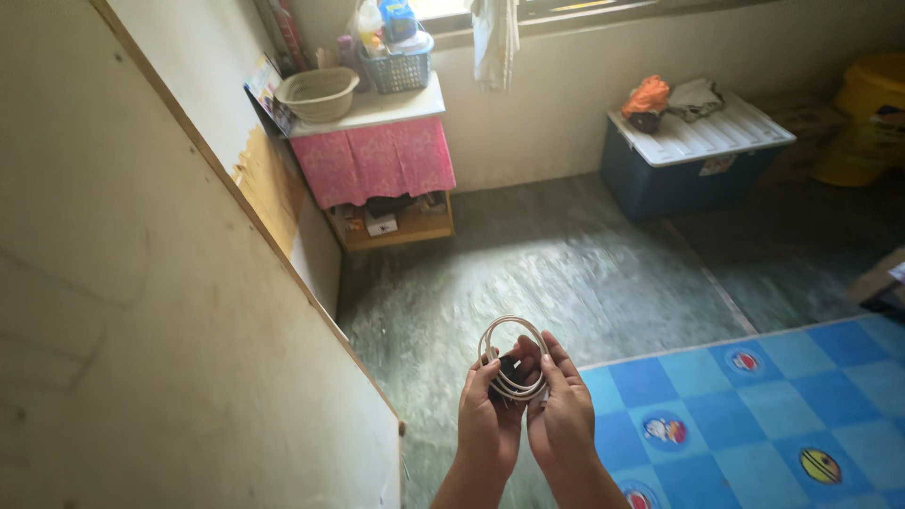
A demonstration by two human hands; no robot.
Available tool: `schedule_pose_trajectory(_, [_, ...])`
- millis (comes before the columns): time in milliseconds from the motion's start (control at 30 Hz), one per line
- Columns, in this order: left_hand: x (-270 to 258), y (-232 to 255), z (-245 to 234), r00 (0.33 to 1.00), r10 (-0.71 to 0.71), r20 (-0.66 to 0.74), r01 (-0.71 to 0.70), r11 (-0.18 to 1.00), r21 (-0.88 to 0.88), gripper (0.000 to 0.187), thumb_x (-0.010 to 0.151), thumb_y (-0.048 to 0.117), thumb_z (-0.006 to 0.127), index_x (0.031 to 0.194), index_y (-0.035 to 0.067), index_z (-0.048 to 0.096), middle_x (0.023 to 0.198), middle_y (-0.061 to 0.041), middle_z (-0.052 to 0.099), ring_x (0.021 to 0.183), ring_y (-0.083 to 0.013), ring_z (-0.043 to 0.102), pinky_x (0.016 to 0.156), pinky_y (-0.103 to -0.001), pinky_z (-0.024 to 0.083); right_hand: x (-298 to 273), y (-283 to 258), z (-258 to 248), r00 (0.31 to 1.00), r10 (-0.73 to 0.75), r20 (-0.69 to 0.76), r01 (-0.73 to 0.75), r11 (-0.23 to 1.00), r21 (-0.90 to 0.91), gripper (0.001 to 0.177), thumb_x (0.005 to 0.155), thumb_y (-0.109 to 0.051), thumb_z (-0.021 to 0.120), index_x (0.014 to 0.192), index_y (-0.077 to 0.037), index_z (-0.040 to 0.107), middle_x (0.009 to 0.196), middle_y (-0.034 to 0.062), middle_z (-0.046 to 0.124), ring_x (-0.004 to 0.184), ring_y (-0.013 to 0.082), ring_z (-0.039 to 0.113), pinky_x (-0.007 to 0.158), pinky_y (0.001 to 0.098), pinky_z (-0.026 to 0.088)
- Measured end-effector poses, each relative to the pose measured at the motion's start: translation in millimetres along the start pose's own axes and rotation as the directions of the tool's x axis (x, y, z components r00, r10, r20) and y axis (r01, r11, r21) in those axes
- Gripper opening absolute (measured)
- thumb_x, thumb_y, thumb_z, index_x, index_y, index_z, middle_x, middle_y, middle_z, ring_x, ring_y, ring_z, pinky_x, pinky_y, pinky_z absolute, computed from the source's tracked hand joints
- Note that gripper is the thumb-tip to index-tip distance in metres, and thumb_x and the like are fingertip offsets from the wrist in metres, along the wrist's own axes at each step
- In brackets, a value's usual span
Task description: The person opens a backpack on a small table, takes out a white bowl, and places it on a glass-front cabinet shelf. They then take out a white charging cable, coil it while walking to another room, set it in a plastic basket, return, and pull another cable out of the backpack.
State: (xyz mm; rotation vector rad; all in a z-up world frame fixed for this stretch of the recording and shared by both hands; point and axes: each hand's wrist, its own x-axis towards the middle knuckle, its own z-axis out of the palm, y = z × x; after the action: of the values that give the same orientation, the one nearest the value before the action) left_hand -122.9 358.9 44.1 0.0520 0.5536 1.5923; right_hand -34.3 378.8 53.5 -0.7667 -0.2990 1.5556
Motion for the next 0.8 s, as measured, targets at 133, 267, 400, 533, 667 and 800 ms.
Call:
schedule_pose_trajectory(133, [27.6,31.2,15.1,0.999,0.036,0.027,-0.037,0.999,0.027,0.032,0.096,0.014,0.053,0.125,0.000,0.049,0.121,-0.020,0.070,0.114,-0.0296,0.070,0.099,-0.043,0.057,26.3,7.4,37.1,1.000,-0.001,0.025,0.001,1.000,0.001,0.041,0.104,-0.007,0.038,0.143,0.001,0.048,0.128,0.0217,0.066,0.115,0.0263,0.065,0.101,0.0383,0.054])
schedule_pose_trajectory(267, [48.1,54.6,24.5,0.998,0.064,-0.013,-0.063,0.995,0.083,0.033,0.097,0.014,0.053,0.127,0.001,0.049,0.120,-0.019,0.070,0.110,-0.0275,0.069,0.095,-0.041,0.058,48.7,18.8,59.7,0.998,0.004,0.063,-0.005,1.000,0.022,0.042,0.104,-0.008,0.038,0.145,0.000,0.046,0.132,0.0205,0.064,0.118,0.0250,0.063,0.101,0.0370,0.053])
schedule_pose_trajectory(400, [72.6,72.5,28.4,0.995,0.091,-0.035,-0.087,0.991,0.104,0.034,0.098,0.015,0.053,0.129,0.003,0.048,0.120,-0.017,0.071,0.105,-0.0254,0.070,0.092,-0.040,0.059,74.6,29.3,78.1,0.998,0.034,0.057,-0.035,0.999,0.016,0.043,0.104,-0.008,0.037,0.146,0.000,0.046,0.136,0.0199,0.062,0.120,0.0239,0.063,0.101,0.0360,0.053])
schedule_pose_trajectory(533, [106.6,82.8,29.8,0.990,0.124,-0.061,-0.119,0.990,0.081,0.034,0.098,0.013,0.055,0.131,0.008,0.048,0.118,-0.016,0.070,0.098,-0.0230,0.068,0.089,-0.040,0.058,105.0,36.5,96.1,0.997,0.047,0.064,-0.047,0.999,0.001,0.043,0.104,-0.009,0.036,0.146,0.000,0.044,0.134,0.0193,0.063,0.117,0.0256,0.063,0.099,0.0373,0.054])
schedule_pose_trajectory(667, [150.4,91.6,29.1,0.986,0.154,-0.063,-0.151,0.987,0.052,0.033,0.098,0.014,0.054,0.131,0.010,0.048,0.117,-0.015,0.070,0.097,-0.0236,0.067,0.090,-0.041,0.057,147.7,44.6,112.2,0.993,0.072,0.089,-0.071,0.997,-0.015,0.045,0.103,-0.005,0.042,0.147,0.000,0.045,0.134,0.0187,0.064,0.116,0.0252,0.064,0.097,0.0368,0.054])
schedule_pose_trajectory(800, [203.7,97.0,41.0,0.976,0.197,-0.095,-0.193,0.980,0.046,0.034,0.098,0.015,0.054,0.132,0.012,0.051,0.118,-0.013,0.070,0.100,-0.0225,0.067,0.090,-0.041,0.056,202.7,45.0,129.9,0.987,0.103,0.123,-0.096,0.993,-0.062,0.050,0.097,0.003,0.045,0.146,-0.001,0.045,0.134,0.0169,0.065,0.117,0.0241,0.064,0.098,0.0356,0.053])
